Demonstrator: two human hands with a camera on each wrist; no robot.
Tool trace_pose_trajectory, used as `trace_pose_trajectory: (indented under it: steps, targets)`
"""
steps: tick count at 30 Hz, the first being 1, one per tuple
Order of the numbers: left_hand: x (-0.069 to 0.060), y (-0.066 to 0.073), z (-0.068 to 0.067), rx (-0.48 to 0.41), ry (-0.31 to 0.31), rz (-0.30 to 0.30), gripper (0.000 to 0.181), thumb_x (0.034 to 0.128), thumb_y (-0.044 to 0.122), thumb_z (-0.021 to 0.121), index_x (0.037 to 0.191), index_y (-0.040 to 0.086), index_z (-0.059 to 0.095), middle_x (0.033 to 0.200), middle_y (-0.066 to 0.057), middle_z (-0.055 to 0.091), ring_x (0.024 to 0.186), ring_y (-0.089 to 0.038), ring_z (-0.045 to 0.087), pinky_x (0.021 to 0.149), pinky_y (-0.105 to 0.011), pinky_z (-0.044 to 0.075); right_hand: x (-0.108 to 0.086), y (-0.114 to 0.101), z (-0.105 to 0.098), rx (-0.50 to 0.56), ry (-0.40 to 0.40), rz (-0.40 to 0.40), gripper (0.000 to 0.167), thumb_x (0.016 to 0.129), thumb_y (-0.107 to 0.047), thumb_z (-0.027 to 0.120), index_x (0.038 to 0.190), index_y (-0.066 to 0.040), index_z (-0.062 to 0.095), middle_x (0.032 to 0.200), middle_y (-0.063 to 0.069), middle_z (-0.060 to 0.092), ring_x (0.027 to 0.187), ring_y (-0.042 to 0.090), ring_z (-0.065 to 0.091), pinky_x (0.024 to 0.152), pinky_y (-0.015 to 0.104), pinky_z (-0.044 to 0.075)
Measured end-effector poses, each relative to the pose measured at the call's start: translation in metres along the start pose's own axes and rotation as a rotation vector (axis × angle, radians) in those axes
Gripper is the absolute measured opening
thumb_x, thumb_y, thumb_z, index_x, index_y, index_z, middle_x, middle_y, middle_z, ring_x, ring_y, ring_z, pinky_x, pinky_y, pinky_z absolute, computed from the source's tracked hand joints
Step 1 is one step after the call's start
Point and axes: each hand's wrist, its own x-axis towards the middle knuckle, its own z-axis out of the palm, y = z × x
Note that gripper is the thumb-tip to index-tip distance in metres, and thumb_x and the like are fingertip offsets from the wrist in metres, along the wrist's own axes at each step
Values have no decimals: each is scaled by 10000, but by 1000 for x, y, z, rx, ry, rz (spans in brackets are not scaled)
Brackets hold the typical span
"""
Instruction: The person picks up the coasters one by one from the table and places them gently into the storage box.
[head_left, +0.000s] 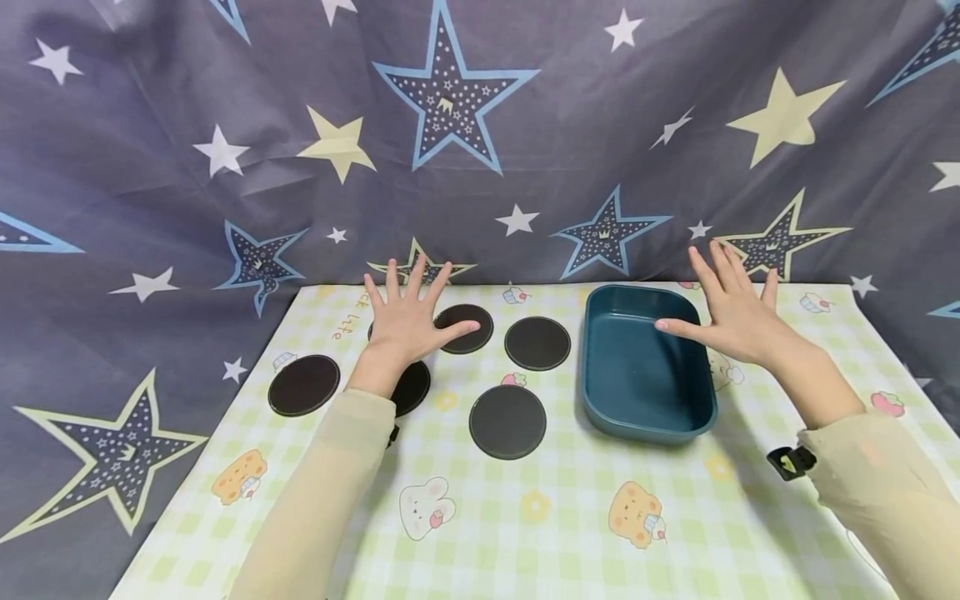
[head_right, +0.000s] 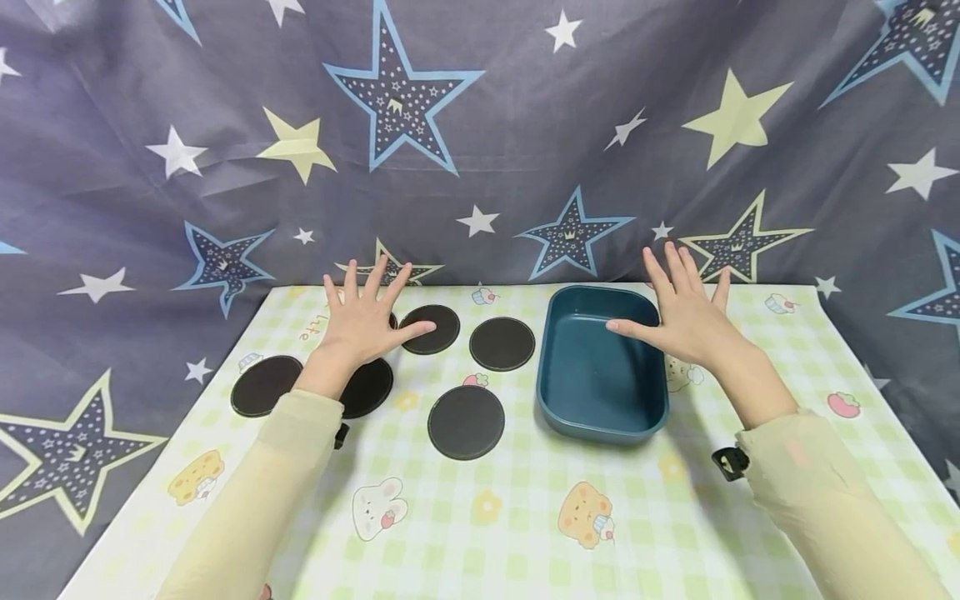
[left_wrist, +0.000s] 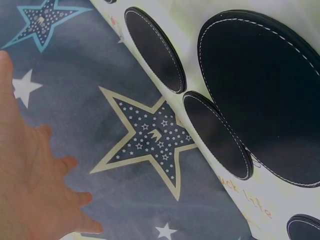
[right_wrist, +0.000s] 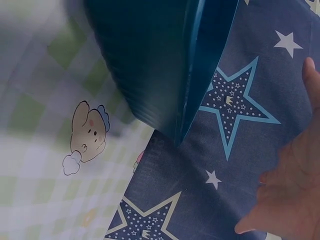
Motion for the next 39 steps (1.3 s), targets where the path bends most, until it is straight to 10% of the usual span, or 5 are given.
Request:
trace_pose_trajectory:
  steps: [39]
  targets:
    - [-29, -20, -2, -21, 33, 1, 1035, 777, 920, 389, 1590, 423, -17, 1699, -69, 61, 1533, -482, -58, 1168, -762, -81, -47, 18, 36, 200, -74, -50, 1233, 845, -505, 746, 1570, -1, -114, 1650, 218, -155, 1534, 448, -78, 1235, 662, 38]
